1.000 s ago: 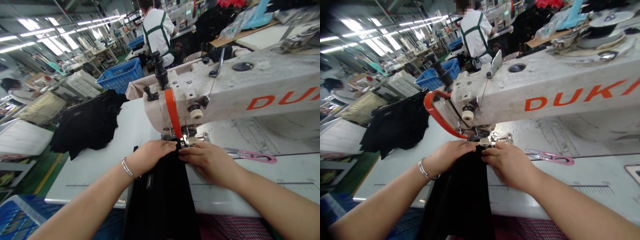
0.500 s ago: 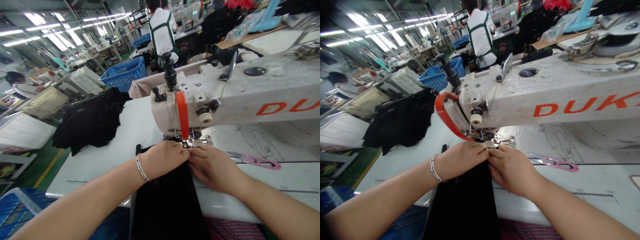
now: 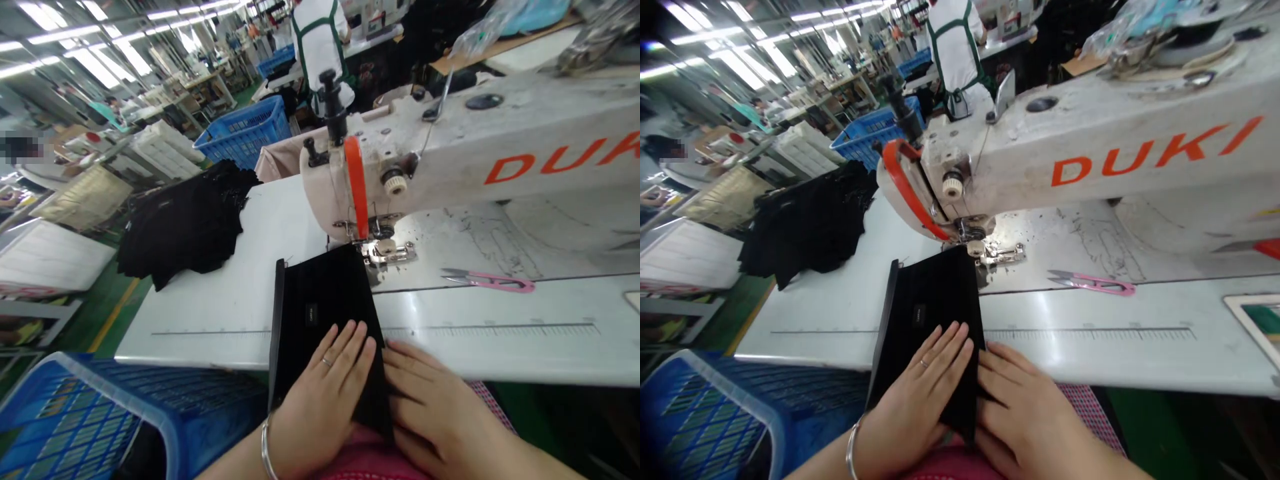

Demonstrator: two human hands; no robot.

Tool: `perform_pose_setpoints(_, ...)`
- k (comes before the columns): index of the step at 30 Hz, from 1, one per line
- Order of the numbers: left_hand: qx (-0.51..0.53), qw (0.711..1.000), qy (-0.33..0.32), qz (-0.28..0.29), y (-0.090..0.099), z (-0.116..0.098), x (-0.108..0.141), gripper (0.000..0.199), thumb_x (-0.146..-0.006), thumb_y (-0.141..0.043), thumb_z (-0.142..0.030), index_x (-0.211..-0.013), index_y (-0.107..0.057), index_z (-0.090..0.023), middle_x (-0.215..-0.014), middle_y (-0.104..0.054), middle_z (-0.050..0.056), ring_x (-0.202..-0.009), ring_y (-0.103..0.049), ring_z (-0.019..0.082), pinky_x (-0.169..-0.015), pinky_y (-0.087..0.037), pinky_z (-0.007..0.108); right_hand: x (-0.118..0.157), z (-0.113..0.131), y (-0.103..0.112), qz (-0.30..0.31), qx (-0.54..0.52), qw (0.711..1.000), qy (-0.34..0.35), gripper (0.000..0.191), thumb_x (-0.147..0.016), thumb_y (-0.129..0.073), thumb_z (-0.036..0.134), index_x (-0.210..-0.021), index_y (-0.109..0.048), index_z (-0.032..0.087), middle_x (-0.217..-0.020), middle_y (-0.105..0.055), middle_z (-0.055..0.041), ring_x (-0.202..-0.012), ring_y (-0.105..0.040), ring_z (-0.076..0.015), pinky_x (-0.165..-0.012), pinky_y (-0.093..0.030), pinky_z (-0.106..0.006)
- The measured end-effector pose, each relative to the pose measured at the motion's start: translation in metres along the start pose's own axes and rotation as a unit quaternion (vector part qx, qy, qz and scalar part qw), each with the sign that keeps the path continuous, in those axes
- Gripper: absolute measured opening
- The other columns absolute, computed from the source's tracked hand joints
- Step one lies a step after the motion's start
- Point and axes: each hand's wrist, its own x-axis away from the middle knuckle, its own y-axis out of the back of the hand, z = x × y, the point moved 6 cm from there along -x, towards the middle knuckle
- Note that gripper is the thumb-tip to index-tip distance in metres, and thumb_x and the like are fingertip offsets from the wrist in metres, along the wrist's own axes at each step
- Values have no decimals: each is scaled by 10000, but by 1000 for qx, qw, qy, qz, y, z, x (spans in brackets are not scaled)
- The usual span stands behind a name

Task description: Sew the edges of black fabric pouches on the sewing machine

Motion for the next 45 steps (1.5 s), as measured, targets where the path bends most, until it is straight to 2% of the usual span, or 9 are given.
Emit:
perform_pose_setpoints(4,75,997,11,-22,1,9,5,620,-926,-518,-344,-1461,-290,-131,-1530,-303,119,-1447,-197,269,-1149,-299,530,26,-4,0,-14,-69,988,-135,168,-920,-488,205,-979,-643,232,-893,-668,-41,-800,-617,-169,-737,-512,-314)
perform_pose_setpoints(8,90,988,-5,-125,13,5,10,440,-928,-520,-267,-1346,-477,-134,-1394,-484,127,-1340,-389,258,-1102,-373,498,42,-28,-19,54,-156,930,-329,244,-951,-458,395,-976,-646,241,-906,-677,-39,-785,-627,-196,-709,-490,-324)
perform_pose_setpoints(12,68,969,27,-237,16,-9,16,324,-855,-595,-124,-1166,-631,-208,-1073,-652,53,-1023,-579,193,-940,-459,395,39,-32,-41,26,-356,857,-373,333,-933,-464,471,-908,-640,190,-810,-644,-26,-766,-599,-179,-674,-469,-284)
perform_pose_setpoints(17,82,959,21,-270,5,-20,18,321,-849,-637,-100,-1141,-642,-234,-880,-672,-14,-841,-567,130,-812,-435,315,44,-31,-56,2,-457,786,-417,356,-861,-557,508,-785,-620,165,-706,-575,6,-625,-500,-129,-540,-371,-239)
perform_pose_setpoints(23,87,972,7,-218,-4,-22,17,301,-909,-547,-108,-1180,-619,-219,-921,-683,3,-849,-552,139,-850,-408,357,47,-24,-51,4,-484,767,-420,330,-833,-603,474,-750,-640,157,-681,-583,5,-639,-504,-128,-593,-374,-249)
perform_pose_setpoints(31,113,960,2,-257,3,-24,20,258,-883,-562,-99,-1101,-651,-207,-942,-666,23,-876,-536,156,-827,-415,347,50,-20,-51,13,-495,754,-432,266,-804,-638,428,-748,-673,170,-681,-610,3,-635,-519,-127,-603,-389,-250)
perform_pose_setpoints(39,21,969,-48,-241,5,-32,15,202,-883,-569,-146,-1078,-623,-158,-948,-672,49,-894,-559,177,-842,-437,368,52,-19,-50,33,-508,731,-454,366,-745,-689,522,-681,-659,163,-599,-585,10,-546,-497,-106,-549,-388,-241)
perform_pose_setpoints(42,34,963,-65,-259,7,-30,15,177,-898,-560,-135,-1063,-623,-149,-878,-678,29,-851,-561,156,-811,-443,345,56,-15,-48,42,-488,744,-455,379,-773,-653,542,-723,-684,168,-623,-616,-12,-566,-538,-125,-544,-418,-250)
perform_pose_setpoints(45,66,961,-63,-262,7,-26,14,177,-891,-560,-101,-1051,-625,-141,-844,-675,18,-818,-553,143,-782,-444,336,59,-13,-42,50,-426,800,-421,271,-810,-644,457,-777,-689,191,-717,-660,-22,-658,-594,-150,-607,-470,-269)
